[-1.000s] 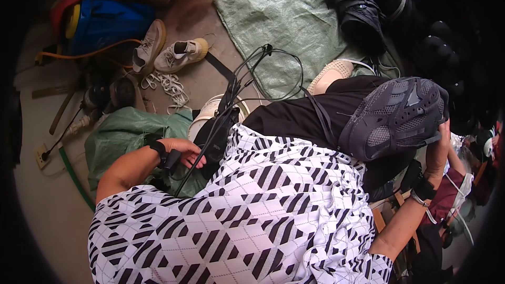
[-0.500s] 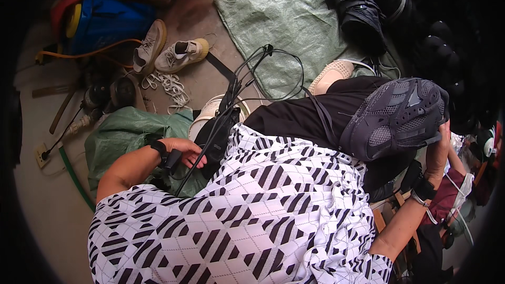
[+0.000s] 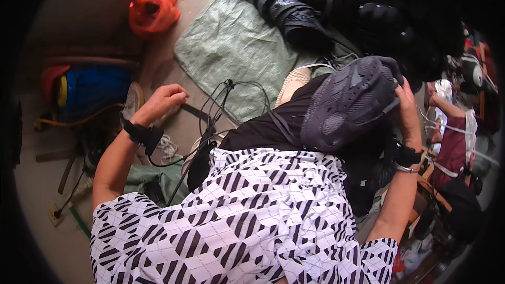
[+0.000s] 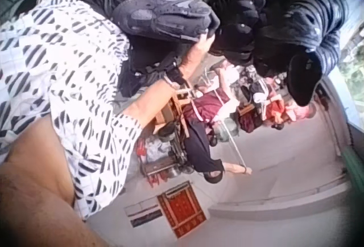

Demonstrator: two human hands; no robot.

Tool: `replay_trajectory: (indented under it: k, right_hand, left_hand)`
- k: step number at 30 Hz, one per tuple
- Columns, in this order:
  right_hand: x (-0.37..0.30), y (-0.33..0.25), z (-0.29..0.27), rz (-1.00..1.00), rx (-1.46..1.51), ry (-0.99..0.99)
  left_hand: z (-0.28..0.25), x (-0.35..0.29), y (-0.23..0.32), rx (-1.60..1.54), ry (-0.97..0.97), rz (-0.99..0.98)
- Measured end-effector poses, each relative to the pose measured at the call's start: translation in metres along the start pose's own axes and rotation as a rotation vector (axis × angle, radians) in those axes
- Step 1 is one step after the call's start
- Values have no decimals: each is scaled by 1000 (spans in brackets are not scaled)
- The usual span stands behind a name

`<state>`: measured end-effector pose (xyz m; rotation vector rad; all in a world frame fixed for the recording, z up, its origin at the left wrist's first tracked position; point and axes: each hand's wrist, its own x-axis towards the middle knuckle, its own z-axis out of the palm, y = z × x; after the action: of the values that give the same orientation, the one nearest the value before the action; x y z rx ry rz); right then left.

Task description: The person is sitting on the floor and lacing a black sneaker. They thread the laces through the eyelets, pull them tight, and tie a knot. The person is surrounded by a large pile of similar black shoes.

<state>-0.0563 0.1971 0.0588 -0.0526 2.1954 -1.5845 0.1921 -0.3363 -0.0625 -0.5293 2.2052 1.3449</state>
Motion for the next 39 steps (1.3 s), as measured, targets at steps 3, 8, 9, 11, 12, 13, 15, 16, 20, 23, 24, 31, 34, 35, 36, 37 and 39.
replay_trajectory:
  k: [3, 8, 9, 11, 12, 13, 15, 16, 20, 23, 24, 31, 34, 35, 36, 37, 39]
  right_hand:
    - [-3, -6, -5, -69, -229, 25]
    - [-9, -9, -16, -126, -438, 83]
    - [-12, -10, -18, -119, -466, 93]
    - [-15, -11, -20, -110, -492, 97]
    - [-15, -10, -21, -121, -492, 112]
    - [-16, -12, -23, -106, -486, 91]
    - [-19, -13, -27, -98, -500, 25]
    - [-18, -13, -29, -56, -538, 14]
    - [-27, -14, -39, 6, -639, -43]
    - [-27, -11, -40, -42, -666, -49]
    - [-25, -9, -39, -71, -641, -64]
    - [-16, -8, -29, -290, -210, 150]
    - [-19, -16, -20, -194, -554, 72]
    - [-21, -18, -18, -142, -508, 96]
    - [-21, -20, -16, -137, -519, 108]
    - [-23, -21, -14, -152, -539, 113]
    - [-23, -21, -10, -99, -580, 128]
  left_hand:
    - [9, 53, 106, 71, -19, 337]
    - [78, 92, 267, 71, -291, 789]
    - [94, 95, 292, 42, -348, 819]
    - [123, 98, 333, 78, -377, 935]
    - [139, 104, 350, 116, -361, 968]
    - [151, 108, 367, 132, -391, 972]
    - [175, 111, 387, 128, -464, 939]
    - [183, 110, 393, 152, -445, 960]
    - [194, 98, 393, 247, -376, 954]
    - [193, 94, 386, 273, -324, 955]
    - [193, 96, 384, 267, -335, 917]
    - [204, 110, 372, 115, -317, 892]
    - [209, 106, 369, 186, -246, 974]
    - [211, 103, 368, 220, -225, 1009]
    - [212, 101, 367, 256, -214, 1045]
    - [213, 96, 367, 270, -202, 1079]
    - [214, 87, 363, 299, -161, 1093]
